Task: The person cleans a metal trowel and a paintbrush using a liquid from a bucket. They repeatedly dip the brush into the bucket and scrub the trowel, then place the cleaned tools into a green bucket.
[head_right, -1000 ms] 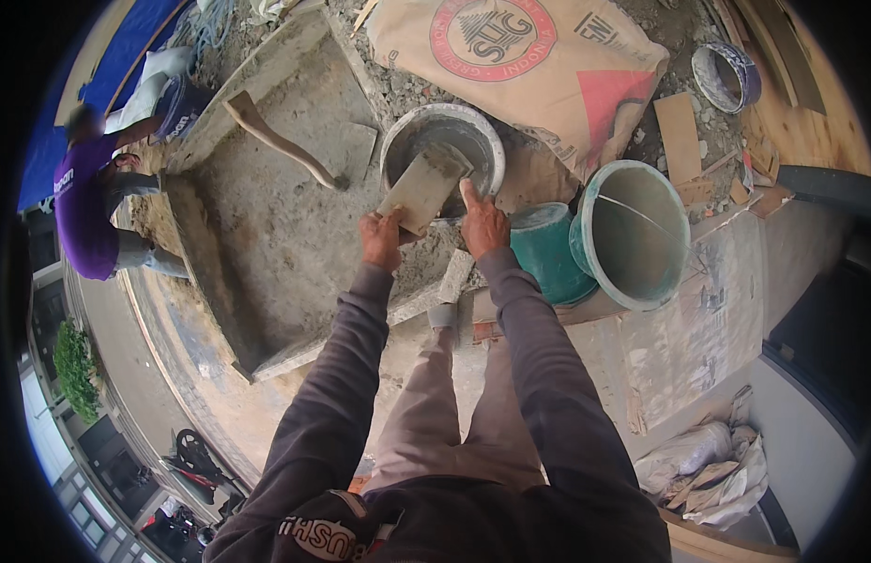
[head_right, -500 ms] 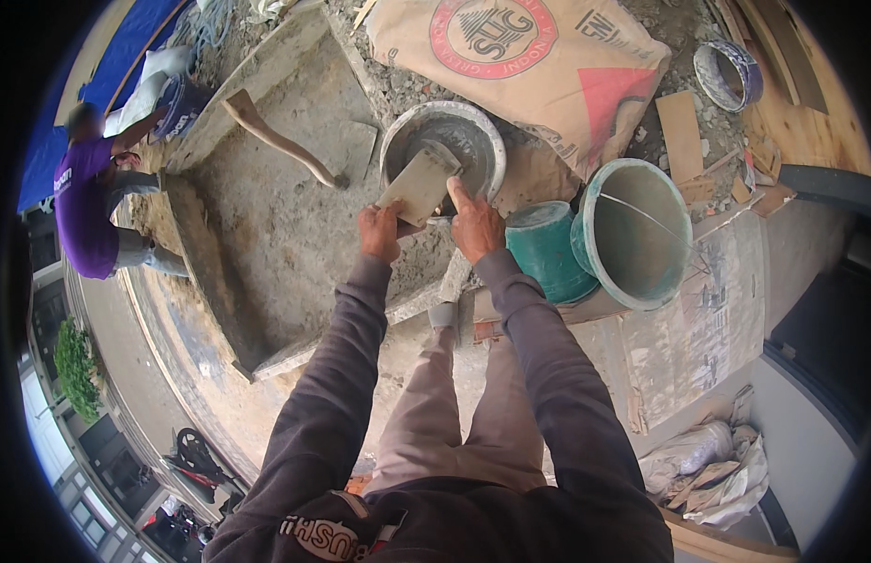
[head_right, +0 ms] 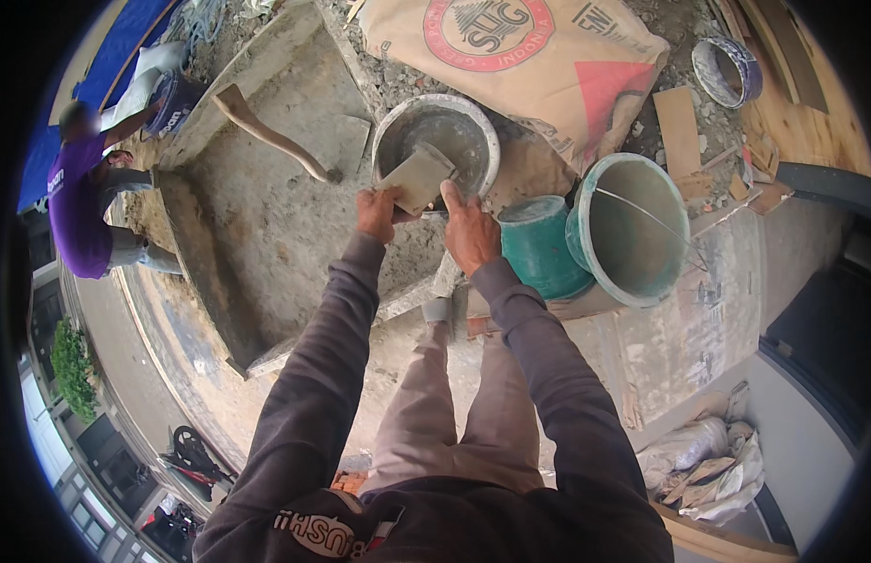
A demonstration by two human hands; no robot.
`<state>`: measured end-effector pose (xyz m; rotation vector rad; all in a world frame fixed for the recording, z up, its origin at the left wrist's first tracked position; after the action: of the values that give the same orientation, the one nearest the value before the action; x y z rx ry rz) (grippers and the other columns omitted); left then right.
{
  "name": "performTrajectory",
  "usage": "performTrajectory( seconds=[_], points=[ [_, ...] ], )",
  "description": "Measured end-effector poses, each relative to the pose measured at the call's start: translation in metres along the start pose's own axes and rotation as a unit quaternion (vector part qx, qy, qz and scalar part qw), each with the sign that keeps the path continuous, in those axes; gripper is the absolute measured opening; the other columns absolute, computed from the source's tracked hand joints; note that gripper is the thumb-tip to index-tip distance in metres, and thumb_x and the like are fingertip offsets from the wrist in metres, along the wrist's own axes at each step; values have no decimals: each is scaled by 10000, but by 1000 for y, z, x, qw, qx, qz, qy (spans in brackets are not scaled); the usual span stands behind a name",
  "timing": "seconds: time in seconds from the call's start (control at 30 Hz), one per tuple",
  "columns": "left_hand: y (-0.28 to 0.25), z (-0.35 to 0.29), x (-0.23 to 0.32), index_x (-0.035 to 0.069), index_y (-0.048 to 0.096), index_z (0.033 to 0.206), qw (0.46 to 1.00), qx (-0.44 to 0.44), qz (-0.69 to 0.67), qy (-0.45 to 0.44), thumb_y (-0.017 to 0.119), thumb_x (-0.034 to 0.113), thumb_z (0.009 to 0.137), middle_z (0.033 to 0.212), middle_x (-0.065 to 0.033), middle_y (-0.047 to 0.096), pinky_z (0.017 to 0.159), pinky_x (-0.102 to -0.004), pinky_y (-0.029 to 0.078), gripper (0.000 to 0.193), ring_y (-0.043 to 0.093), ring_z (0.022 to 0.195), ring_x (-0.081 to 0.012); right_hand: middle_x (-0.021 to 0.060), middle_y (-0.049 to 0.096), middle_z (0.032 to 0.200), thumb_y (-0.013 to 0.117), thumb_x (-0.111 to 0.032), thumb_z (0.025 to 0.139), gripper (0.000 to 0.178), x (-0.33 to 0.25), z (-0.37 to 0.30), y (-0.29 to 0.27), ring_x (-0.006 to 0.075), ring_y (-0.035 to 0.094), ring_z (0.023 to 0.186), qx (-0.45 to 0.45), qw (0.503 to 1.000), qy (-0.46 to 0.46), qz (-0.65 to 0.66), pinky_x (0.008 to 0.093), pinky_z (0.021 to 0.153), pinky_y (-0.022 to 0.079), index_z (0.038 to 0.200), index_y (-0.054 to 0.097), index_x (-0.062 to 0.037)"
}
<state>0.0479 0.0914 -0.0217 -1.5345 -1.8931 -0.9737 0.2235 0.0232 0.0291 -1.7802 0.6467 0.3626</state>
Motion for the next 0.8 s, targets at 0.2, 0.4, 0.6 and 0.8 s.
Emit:
performTrajectory(
  seconds=[0.2, 0.4, 0.6, 0.8],
  points=[
    [4, 7, -7, -207, 587, 1038, 997, -16, 54, 61, 577, 39, 868, 1006, -290, 664, 673, -488, 665, 299, 721, 859, -405, 268, 635, 1034, 646, -50, 811, 641, 34, 32, 11, 473, 631, 932, 37, 999, 30, 14, 537, 806, 516, 1427, 505, -155],
    [9, -1, -4, -214, 566, 1045, 1000, 13, 16, 0, 575, 34, 872, 1029, -301, 652, 680, -493, 666, 302, 717, 865, -413, 267, 662, 996, 641, -44, 817, 614, 7, 9, 6, 477, 640, 946, 40, 998, 17, 41, 534, 812, 520, 1412, 529, -151],
    [8, -2, 2, -194, 564, 1001, 1000, 25, -6, 0, 581, 20, 869, 990, -287, 652, 623, -489, 662, 253, 717, 815, -408, 279, 667, 1055, 636, -34, 808, 631, 11, 30, 0, 467, 643, 975, 25, 997, 5, 68, 525, 814, 529, 1413, 525, -170],
    [10, -4, 1, -167, 581, 904, 999, 20, -45, -2, 606, 4, 861, 920, -274, 653, 541, -496, 652, 178, 716, 733, -406, 261, 674, 1057, 632, -23, 796, 634, 26, 35, 11, 456, 640, 993, 44, 995, 38, 77, 517, 835, 523, 1405, 531, -170]
  ],
)
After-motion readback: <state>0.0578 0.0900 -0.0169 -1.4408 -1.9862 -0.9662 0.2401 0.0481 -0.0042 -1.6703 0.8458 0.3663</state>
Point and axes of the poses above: each hand's wrist, its own z-axis towards the middle knuckle, its own y-axis out of the palm, x = y × z, the point moved 3 cm from there along z, towards the middle knuckle
